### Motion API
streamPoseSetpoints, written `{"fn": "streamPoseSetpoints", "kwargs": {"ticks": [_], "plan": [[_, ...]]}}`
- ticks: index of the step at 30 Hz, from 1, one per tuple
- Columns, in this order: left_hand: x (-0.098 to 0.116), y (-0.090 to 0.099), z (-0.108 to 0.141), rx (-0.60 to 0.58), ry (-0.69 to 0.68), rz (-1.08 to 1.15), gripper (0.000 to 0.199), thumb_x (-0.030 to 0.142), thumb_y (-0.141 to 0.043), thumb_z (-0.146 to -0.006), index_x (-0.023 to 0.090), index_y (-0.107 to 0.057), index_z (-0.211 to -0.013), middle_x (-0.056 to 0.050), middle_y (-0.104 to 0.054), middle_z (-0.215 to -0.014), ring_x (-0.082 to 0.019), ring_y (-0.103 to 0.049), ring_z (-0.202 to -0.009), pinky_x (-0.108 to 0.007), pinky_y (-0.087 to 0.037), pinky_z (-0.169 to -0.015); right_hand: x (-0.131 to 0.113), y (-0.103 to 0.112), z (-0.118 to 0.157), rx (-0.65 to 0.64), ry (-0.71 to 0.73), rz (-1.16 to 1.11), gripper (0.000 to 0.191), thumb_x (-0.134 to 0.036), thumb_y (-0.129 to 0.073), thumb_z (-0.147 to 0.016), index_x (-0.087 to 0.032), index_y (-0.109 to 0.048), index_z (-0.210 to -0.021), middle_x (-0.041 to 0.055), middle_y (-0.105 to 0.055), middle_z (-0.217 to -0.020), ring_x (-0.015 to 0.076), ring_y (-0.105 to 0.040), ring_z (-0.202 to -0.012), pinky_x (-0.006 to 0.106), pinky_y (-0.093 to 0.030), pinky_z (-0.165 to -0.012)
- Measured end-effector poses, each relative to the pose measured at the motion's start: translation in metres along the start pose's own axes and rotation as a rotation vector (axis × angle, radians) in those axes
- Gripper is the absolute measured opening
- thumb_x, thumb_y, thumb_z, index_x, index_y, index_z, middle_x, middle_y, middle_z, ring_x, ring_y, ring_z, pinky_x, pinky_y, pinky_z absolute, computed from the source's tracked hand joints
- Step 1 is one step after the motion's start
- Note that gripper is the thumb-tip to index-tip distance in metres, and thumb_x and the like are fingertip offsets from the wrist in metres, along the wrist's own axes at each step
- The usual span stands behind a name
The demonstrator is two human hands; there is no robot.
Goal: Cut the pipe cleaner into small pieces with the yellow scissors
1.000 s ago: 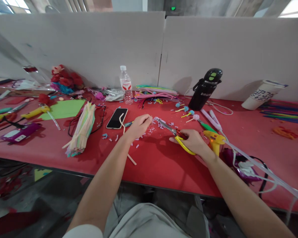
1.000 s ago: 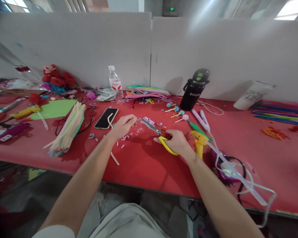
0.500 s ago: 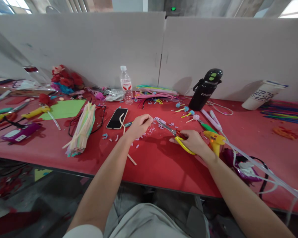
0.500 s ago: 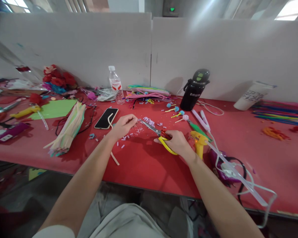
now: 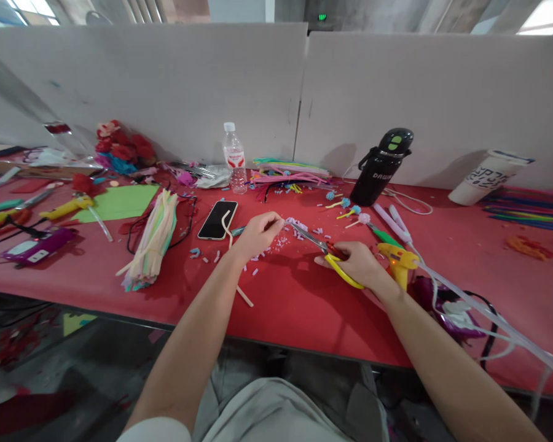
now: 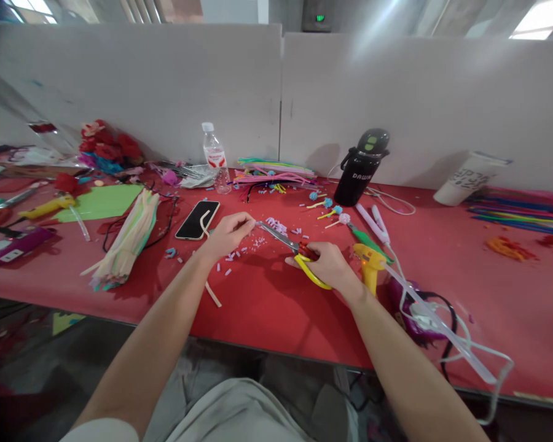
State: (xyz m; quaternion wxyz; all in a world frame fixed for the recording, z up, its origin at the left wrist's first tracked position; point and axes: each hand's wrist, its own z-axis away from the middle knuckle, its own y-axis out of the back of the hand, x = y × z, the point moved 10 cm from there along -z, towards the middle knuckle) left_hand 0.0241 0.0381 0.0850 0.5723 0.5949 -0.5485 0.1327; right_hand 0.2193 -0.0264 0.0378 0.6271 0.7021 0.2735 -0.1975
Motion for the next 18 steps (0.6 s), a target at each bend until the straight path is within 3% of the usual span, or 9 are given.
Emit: {"fn": "streamPoseSetpoints", "kwargs": {"ticks": [18], "plan": [[0.0047, 0.0005, 0.0005, -0.007, -0.013, 0.004, 0.029, 0.039, -0.042, -0.088, 0.016, -0.047, -0.072, 0.002, -0.042, -0.064, -0.009, -0.038, -0.059, -0.023, -0.030, -0.057, -0.0006, 0.0040, -0.0001, 0.038, 0.005, 0.032, 0.058, -0.069, -0.062, -0.064, -0.017, -0.036, -0.055, -0.0046, -0.027, -0.056, 0.0072, -0.025, -0.053, 0.021, -0.019, -0.045]]}}
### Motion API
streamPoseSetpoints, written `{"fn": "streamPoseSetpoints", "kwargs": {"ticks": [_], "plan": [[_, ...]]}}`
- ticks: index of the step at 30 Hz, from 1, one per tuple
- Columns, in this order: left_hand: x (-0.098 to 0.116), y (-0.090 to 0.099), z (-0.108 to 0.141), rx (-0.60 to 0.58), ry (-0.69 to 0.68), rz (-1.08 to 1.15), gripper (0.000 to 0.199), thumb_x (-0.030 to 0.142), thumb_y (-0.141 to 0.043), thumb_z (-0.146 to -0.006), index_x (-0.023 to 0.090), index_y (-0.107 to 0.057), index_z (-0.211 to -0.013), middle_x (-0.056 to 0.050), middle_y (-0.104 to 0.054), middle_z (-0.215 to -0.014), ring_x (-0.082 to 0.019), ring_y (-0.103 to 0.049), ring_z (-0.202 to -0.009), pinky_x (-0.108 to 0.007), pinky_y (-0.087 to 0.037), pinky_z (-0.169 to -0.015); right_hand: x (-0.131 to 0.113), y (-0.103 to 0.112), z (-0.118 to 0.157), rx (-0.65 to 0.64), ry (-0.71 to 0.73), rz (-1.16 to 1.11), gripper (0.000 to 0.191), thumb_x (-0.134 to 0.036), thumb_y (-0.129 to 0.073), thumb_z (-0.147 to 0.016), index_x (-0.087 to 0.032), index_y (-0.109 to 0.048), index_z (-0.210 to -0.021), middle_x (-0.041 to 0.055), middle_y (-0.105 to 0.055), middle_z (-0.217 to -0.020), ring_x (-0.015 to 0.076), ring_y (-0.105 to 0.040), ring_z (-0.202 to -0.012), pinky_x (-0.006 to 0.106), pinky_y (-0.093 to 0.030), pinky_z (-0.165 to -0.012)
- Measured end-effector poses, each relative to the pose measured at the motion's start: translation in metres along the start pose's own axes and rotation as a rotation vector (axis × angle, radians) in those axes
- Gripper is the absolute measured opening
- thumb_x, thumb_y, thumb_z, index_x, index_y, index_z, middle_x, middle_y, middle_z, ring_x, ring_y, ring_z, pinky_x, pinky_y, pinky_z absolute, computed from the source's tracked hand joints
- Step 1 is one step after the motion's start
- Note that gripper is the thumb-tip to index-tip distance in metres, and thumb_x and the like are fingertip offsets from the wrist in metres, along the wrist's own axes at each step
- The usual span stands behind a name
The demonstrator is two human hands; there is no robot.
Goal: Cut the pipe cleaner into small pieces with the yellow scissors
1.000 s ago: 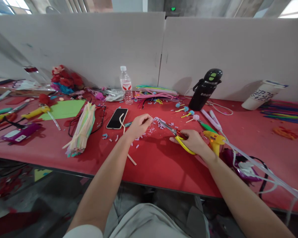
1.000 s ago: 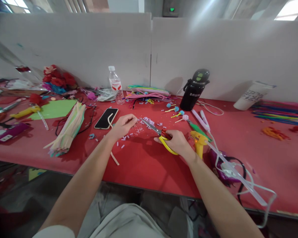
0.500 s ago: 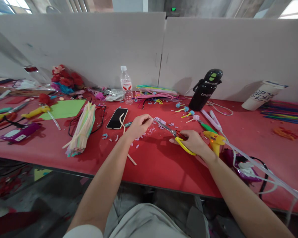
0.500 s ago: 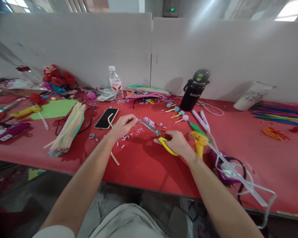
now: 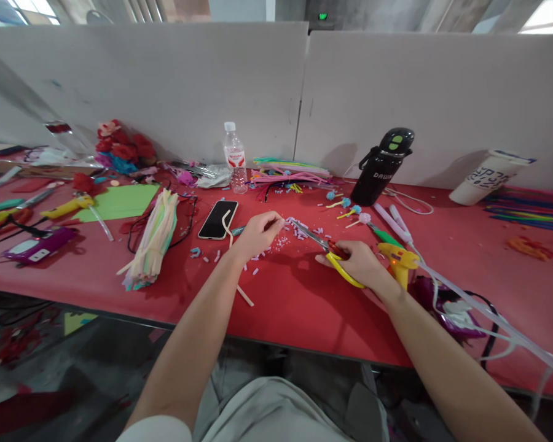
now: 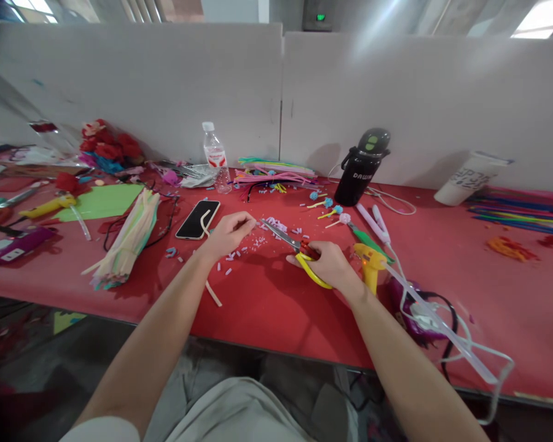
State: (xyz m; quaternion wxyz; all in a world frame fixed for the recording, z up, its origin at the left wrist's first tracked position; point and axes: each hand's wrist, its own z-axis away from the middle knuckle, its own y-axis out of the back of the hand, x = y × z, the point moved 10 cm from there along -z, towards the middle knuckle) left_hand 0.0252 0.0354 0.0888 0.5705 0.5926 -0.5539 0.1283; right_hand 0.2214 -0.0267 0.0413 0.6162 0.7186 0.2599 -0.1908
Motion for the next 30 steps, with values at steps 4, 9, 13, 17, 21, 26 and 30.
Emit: {"fn": "streamPoseSetpoints", "kwargs": {"ticks": [4, 9, 13, 17, 21, 26, 30], "plan": [[-0.0009, -0.0001, -0.0001, -0.001, 0.006, -0.005, 0.029, 0.040, -0.042, -0.088, 0.015, -0.049, -0.073, 0.001, -0.044, -0.064, -0.010, -0.038, -0.060, -0.023, -0.031, -0.057, 0.0009, -0.0036, 0.0012, -0.027, 0.012, -0.028, 0.056, -0.068, -0.061, -0.065, -0.017, -0.039, -0.056, -0.0041, -0.029, -0.057, 0.0079, -0.026, -0.054, 0.021, -0.021, -0.044], [-0.0021, -0.0003, -0.0003, 0.003, -0.002, -0.002, 0.028, 0.039, -0.043, -0.088, 0.015, -0.051, -0.075, 0.002, -0.044, -0.065, -0.010, -0.039, -0.060, -0.023, -0.032, -0.058, 0.0019, -0.0045, 0.0009, -0.028, 0.013, -0.012, 0.057, -0.069, -0.061, -0.065, -0.017, -0.038, -0.056, -0.0041, -0.028, -0.056, 0.0077, -0.026, -0.054, 0.021, -0.020, -0.044], [-0.0018, -0.0005, -0.0004, 0.002, 0.000, -0.004, 0.028, 0.039, -0.043, -0.088, 0.015, -0.050, -0.075, 0.002, -0.044, -0.065, -0.010, -0.039, -0.060, -0.023, -0.031, -0.058, 0.0026, -0.0062, 0.0003, -0.047, 0.001, -0.004, 0.059, -0.070, -0.060, -0.064, -0.017, -0.036, -0.056, -0.0042, -0.029, -0.056, 0.0079, -0.027, -0.054, 0.021, -0.021, -0.044], [-0.0017, -0.0008, -0.0003, -0.001, -0.007, -0.005, 0.027, 0.038, -0.042, -0.089, 0.015, -0.050, -0.075, 0.002, -0.044, -0.066, -0.010, -0.039, -0.061, -0.023, -0.032, -0.059, 0.0046, -0.0075, -0.0006, -0.058, 0.002, 0.005, 0.059, -0.072, -0.060, -0.064, -0.017, -0.037, -0.056, -0.0042, -0.030, -0.056, 0.0080, -0.027, -0.054, 0.021, -0.021, -0.044], [-0.0012, -0.0010, -0.0001, -0.004, -0.008, -0.005, 0.028, 0.038, -0.042, -0.089, 0.016, -0.049, -0.074, 0.002, -0.043, -0.066, -0.010, -0.039, -0.061, -0.023, -0.031, -0.059, 0.0037, -0.0074, -0.0013, -0.061, 0.007, 0.000, 0.059, -0.070, -0.060, -0.065, -0.017, -0.037, -0.055, -0.0041, -0.028, -0.057, 0.0078, -0.025, -0.054, 0.021, -0.020, -0.044], [0.0008, 0.0006, 0.0002, 0.010, -0.001, 0.001, 0.030, 0.040, -0.041, -0.088, 0.016, -0.047, -0.072, 0.002, -0.043, -0.064, -0.010, -0.038, -0.060, -0.023, -0.031, -0.058, 0.0006, -0.0034, -0.0007, -0.035, 0.000, -0.005, 0.059, -0.070, -0.060, -0.064, -0.018, -0.035, -0.054, -0.0044, -0.025, -0.056, 0.0077, -0.024, -0.053, 0.021, -0.019, -0.044], [-0.0019, 0.0013, -0.0001, 0.017, 0.017, -0.005, 0.030, 0.041, -0.040, -0.088, 0.016, -0.048, -0.073, 0.001, -0.044, -0.064, -0.011, -0.040, -0.061, -0.024, -0.031, -0.058, 0.0006, 0.0003, -0.0004, 0.009, 0.005, -0.009, 0.059, -0.071, -0.060, -0.063, -0.018, -0.035, -0.056, -0.0042, -0.027, -0.056, 0.0078, -0.025, -0.053, 0.022, -0.019, -0.044]]}}
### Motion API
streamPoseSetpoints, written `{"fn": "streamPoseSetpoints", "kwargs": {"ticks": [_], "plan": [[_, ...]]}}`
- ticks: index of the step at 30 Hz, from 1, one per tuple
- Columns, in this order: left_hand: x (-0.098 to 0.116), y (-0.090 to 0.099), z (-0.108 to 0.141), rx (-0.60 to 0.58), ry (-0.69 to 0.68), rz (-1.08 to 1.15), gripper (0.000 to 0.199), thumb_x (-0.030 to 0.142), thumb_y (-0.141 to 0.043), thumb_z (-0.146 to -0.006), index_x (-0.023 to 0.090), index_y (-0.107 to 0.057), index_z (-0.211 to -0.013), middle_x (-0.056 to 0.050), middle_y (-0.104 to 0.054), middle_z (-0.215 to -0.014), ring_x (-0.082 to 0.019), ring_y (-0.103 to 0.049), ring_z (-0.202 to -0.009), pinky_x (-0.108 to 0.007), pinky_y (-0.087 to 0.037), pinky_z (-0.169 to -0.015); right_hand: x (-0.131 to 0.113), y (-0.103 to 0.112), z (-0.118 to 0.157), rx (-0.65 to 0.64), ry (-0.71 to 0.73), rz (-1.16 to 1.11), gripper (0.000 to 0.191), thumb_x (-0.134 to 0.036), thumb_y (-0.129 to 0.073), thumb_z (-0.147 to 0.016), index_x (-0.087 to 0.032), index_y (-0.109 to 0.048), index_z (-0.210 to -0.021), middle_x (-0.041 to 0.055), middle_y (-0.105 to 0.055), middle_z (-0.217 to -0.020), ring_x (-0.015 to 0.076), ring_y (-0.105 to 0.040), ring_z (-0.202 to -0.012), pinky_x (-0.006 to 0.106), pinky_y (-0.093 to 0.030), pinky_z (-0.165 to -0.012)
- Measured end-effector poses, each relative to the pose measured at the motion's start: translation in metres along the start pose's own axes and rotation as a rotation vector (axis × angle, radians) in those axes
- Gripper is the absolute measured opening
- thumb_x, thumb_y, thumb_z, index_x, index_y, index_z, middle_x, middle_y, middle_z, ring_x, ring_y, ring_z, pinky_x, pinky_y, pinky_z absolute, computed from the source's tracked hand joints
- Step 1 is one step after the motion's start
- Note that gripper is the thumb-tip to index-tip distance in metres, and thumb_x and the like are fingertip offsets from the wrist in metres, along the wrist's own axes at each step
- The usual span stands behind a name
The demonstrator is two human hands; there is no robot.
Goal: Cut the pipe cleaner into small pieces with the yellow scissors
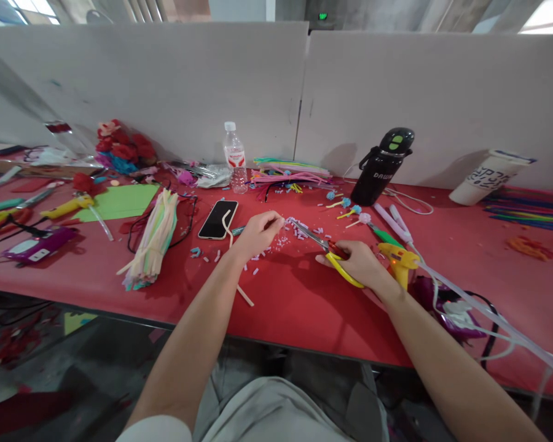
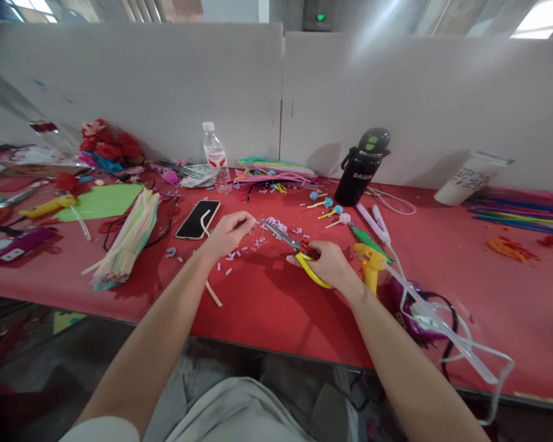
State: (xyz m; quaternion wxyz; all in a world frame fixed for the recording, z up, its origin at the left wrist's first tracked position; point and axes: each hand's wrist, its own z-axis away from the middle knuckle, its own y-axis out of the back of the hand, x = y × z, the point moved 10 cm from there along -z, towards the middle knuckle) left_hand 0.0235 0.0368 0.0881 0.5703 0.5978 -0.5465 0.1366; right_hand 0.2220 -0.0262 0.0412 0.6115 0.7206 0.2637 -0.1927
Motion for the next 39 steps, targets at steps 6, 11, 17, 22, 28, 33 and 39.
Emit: {"fn": "streamPoseSetpoints", "kwargs": {"ticks": [6, 11, 17, 22, 28, 33, 39], "plan": [[-0.0063, 0.0034, -0.0006, 0.047, 0.039, 0.020, 0.032, 0.038, -0.035, -0.090, 0.017, -0.043, -0.068, 0.002, -0.041, -0.062, -0.010, -0.037, -0.059, -0.024, -0.030, -0.056, -0.0007, 0.0007, 0.0001, 0.011, -0.005, -0.005, 0.056, -0.067, -0.061, -0.065, -0.018, -0.034, -0.057, -0.0043, -0.027, -0.057, 0.0077, -0.026, -0.054, 0.021, -0.020, -0.045], [-0.0030, 0.0024, -0.0009, 0.043, 0.029, 0.011, 0.034, 0.040, -0.035, -0.091, 0.017, -0.041, -0.066, 0.002, -0.039, -0.061, -0.010, -0.036, -0.058, -0.025, -0.028, -0.056, -0.0034, 0.0021, 0.0009, 0.018, -0.001, -0.019, 0.054, -0.064, -0.062, -0.066, -0.018, -0.035, -0.058, -0.0044, -0.029, -0.056, 0.0081, -0.027, -0.054, 0.021, -0.020, -0.045], [-0.0005, -0.0010, -0.0001, 0.012, 0.032, 0.051, 0.035, 0.042, -0.035, -0.091, 0.017, -0.040, -0.067, 0.003, -0.037, -0.060, -0.009, -0.035, -0.055, -0.025, -0.027, -0.055, -0.0033, -0.0003, 0.0014, 0.000, 0.006, -0.027, 0.055, -0.066, -0.063, -0.064, -0.018, -0.036, -0.058, -0.0043, -0.030, -0.056, 0.0082, -0.027, -0.054, 0.021, -0.021, -0.045], [-0.0016, -0.0027, 0.0004, -0.005, 0.044, 0.074, 0.035, 0.042, -0.035, -0.091, 0.017, -0.039, -0.066, 0.003, -0.036, -0.060, -0.009, -0.034, -0.055, -0.025, -0.027, -0.054, -0.0036, -0.0001, 0.0006, 0.003, 0.009, -0.022, 0.056, -0.067, -0.063, -0.063, -0.018, -0.036, -0.058, -0.0042, -0.030, -0.057, 0.0080, -0.027, -0.054, 0.021, -0.021, -0.045], [0.0009, -0.0028, 0.0006, -0.009, 0.037, 0.072, 0.034, 0.041, -0.036, -0.090, 0.017, -0.041, -0.067, 0.003, -0.037, -0.060, -0.008, -0.033, -0.054, -0.025, -0.026, -0.054, -0.0019, -0.0015, 0.0005, -0.011, -0.006, -0.028, 0.056, -0.065, -0.065, -0.064, -0.018, -0.035, -0.058, -0.0044, -0.029, -0.057, 0.0079, -0.026, -0.054, 0.021, -0.021, -0.045], [0.0007, -0.0031, 0.0009, -0.015, 0.050, 0.070, 0.035, 0.042, -0.037, -0.090, 0.016, -0.043, -0.068, 0.003, -0.037, -0.060, -0.008, -0.034, -0.054, -0.024, -0.027, -0.054, -0.0011, -0.0026, 0.0006, -0.019, -0.010, -0.019, 0.057, -0.067, -0.064, -0.063, -0.018, -0.034, -0.057, -0.0044, -0.029, -0.057, 0.0080, -0.026, -0.054, 0.021, -0.021, -0.045], [0.0010, -0.0045, 0.0018, -0.033, 0.055, 0.067, 0.034, 0.042, -0.036, -0.090, 0.016, -0.043, -0.069, 0.003, -0.037, -0.060, -0.008, -0.033, -0.053, -0.024, -0.027, -0.053, 0.0011, -0.0043, 0.0001, -0.023, -0.005, -0.002, 0.057, -0.068, -0.063, -0.063, -0.017, -0.037, -0.057, -0.0043, -0.030, -0.057, 0.0080, -0.027, -0.054, 0.020, -0.022, -0.045]]}}
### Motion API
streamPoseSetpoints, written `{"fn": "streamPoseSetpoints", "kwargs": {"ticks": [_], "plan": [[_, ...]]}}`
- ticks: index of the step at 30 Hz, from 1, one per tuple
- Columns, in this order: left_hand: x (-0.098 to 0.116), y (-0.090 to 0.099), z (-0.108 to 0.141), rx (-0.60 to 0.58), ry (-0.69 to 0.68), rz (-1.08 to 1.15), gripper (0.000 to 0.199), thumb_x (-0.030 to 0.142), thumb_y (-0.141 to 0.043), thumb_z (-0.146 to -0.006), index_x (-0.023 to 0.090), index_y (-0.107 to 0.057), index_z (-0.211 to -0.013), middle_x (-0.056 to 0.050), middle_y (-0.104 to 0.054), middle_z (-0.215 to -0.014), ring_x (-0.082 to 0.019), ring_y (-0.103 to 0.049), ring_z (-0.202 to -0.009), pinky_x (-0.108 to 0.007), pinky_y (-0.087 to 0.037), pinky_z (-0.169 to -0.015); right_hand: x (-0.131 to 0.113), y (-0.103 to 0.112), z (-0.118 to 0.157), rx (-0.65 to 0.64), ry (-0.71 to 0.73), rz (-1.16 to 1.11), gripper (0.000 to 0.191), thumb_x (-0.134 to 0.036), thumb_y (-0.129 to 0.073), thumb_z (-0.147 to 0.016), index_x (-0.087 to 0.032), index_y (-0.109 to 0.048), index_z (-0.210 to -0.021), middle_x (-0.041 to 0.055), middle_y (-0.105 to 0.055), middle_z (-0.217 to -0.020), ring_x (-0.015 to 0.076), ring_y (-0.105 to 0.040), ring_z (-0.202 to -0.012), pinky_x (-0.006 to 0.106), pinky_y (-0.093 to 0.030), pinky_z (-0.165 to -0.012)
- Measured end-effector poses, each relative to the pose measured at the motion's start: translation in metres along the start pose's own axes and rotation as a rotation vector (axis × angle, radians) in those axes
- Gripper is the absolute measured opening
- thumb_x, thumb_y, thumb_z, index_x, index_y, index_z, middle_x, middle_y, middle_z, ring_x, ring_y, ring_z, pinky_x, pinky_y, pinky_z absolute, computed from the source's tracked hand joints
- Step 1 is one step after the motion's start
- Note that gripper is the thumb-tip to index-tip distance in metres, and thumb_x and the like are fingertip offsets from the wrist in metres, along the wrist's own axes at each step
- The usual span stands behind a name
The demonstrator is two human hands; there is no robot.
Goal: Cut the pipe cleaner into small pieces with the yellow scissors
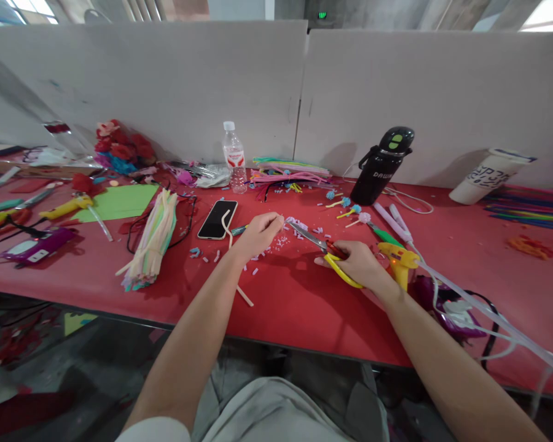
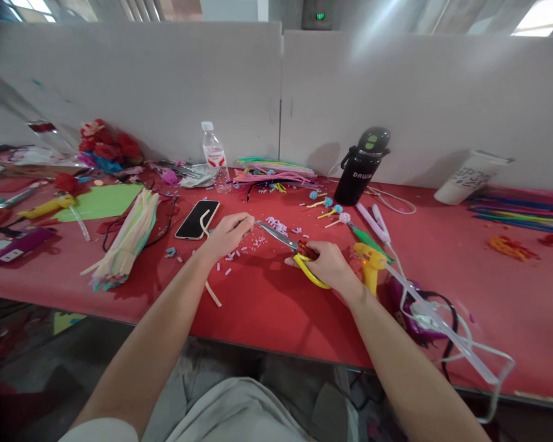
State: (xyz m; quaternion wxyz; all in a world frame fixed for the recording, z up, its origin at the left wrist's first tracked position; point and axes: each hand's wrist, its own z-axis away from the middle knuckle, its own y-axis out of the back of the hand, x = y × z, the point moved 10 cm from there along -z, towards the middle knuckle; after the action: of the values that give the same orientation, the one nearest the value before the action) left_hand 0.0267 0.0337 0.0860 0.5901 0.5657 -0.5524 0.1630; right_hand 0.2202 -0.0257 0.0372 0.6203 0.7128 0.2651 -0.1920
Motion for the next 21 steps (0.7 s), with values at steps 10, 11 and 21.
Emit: {"fn": "streamPoseSetpoints", "kwargs": {"ticks": [10, 11, 21], "plan": [[0.0031, 0.0012, -0.0006, 0.013, -0.020, -0.017, 0.033, 0.041, -0.037, -0.090, 0.016, -0.042, -0.068, 0.003, -0.037, -0.060, -0.008, -0.033, -0.055, -0.024, -0.026, -0.055, -0.0043, 0.0082, -0.0001, 0.062, 0.011, 0.005, 0.060, -0.070, -0.061, -0.064, -0.018, -0.033, -0.056, -0.0042, -0.027, -0.056, 0.0074, -0.025, -0.053, 0.021, -0.019, -0.044], [0.0032, 0.0016, -0.0005, 0.016, -0.023, -0.017, 0.033, 0.041, -0.037, -0.090, 0.016, -0.042, -0.068, 0.004, -0.036, -0.060, -0.008, -0.033, -0.055, -0.024, -0.026, -0.055, -0.0046, 0.0086, 0.0002, 0.066, 0.018, 0.002, 0.059, -0.069, -0.061, -0.063, -0.018, -0.033, -0.056, -0.0043, -0.027, -0.056, 0.0073, -0.025, -0.053, 0.021, -0.018, -0.044], [0.0027, 0.0018, -0.0005, 0.007, -0.038, 0.003, 0.034, 0.042, -0.037, -0.090, 0.016, -0.044, -0.069, 0.003, -0.038, -0.061, -0.008, -0.034, -0.056, -0.024, -0.027, -0.055, -0.0011, 0.0040, 0.0002, 0.036, 0.008, 0.007, 0.056, -0.063, -0.065, -0.064, -0.017, -0.034, -0.056, -0.0046, -0.027, -0.057, 0.0071, -0.025, -0.054, 0.020, -0.020, -0.044]]}}
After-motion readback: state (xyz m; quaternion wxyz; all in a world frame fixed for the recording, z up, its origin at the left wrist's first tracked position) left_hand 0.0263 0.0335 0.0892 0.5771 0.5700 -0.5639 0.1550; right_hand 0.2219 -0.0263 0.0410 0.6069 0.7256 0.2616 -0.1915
